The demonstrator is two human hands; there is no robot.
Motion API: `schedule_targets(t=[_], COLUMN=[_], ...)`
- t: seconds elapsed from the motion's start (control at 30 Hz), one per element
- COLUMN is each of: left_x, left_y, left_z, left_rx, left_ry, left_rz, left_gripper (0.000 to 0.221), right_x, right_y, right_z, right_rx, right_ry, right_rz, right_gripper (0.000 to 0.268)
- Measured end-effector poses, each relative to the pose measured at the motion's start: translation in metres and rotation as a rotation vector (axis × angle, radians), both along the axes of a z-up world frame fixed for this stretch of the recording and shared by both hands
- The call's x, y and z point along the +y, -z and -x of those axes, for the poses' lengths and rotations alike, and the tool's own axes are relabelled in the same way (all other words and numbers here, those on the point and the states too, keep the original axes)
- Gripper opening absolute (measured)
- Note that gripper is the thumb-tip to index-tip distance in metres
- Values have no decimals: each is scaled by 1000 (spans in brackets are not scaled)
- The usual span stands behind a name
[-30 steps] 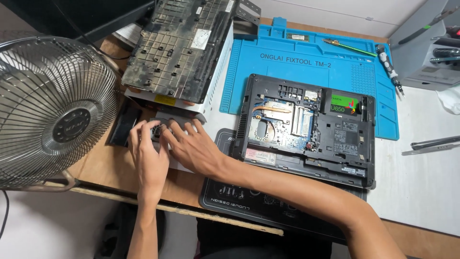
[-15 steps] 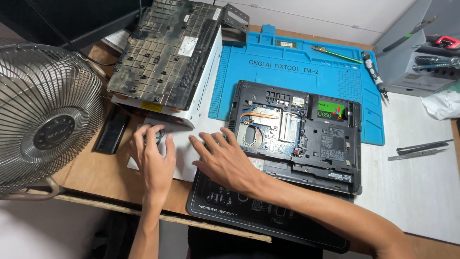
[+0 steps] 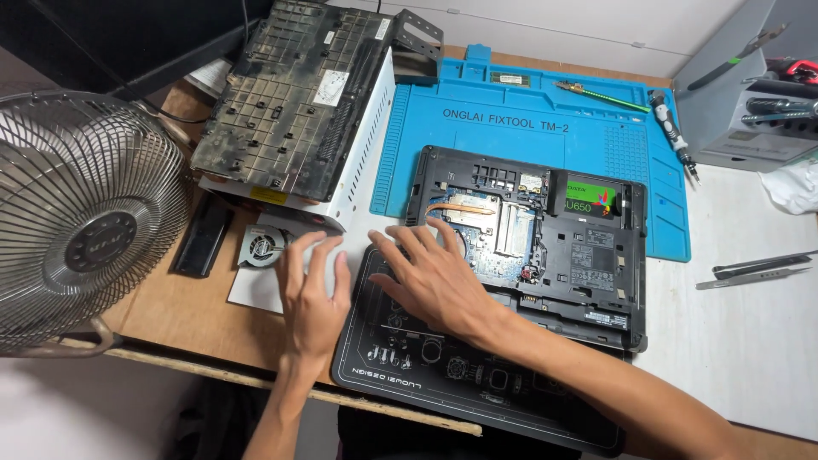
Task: Disassembling a laptop by removing the back cover and internal components including the heatsink and cooling fan.
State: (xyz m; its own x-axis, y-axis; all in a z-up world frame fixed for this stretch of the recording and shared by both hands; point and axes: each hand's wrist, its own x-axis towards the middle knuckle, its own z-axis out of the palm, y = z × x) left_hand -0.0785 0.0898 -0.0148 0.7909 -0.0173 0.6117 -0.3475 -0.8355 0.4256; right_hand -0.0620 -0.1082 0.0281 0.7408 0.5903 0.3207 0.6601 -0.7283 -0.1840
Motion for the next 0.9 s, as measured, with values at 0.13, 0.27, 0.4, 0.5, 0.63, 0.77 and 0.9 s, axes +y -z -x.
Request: schedule_targets(t=[0.13,0.27,0.4,0.5,0.63,0.77,0.9], left_x=[-19,-41,-66,-84,-101,-109,-103], left_y=[-2,8,8,3,-10,-1,3], left_z=[-1,-14,-33,-53,-75,-92,-95], left_rx=[-66,-141,-133,-135,-105,-125,-42], left_ry=[171,383,477,533,613,716,707], left_rz=[-47,-49,-27,-25,-123,-202,-67], left_gripper=[29,30,38,37,19,17,22], right_x=[-39,-91,-124,-132,-126,-123,-129], right_y=[-3,-7,-2,26,25,25,40], right_z=[2,8,22,38,51,62,68], right_rx=[-26,-99,-199,-200,-205,-225,-167], right_ry=[24,59,18,-134,-330,-308,-265], right_rz=[-6,-109,-173,-183,-159,-8,87], right_gripper=[54,44,22,14,26,30,39])
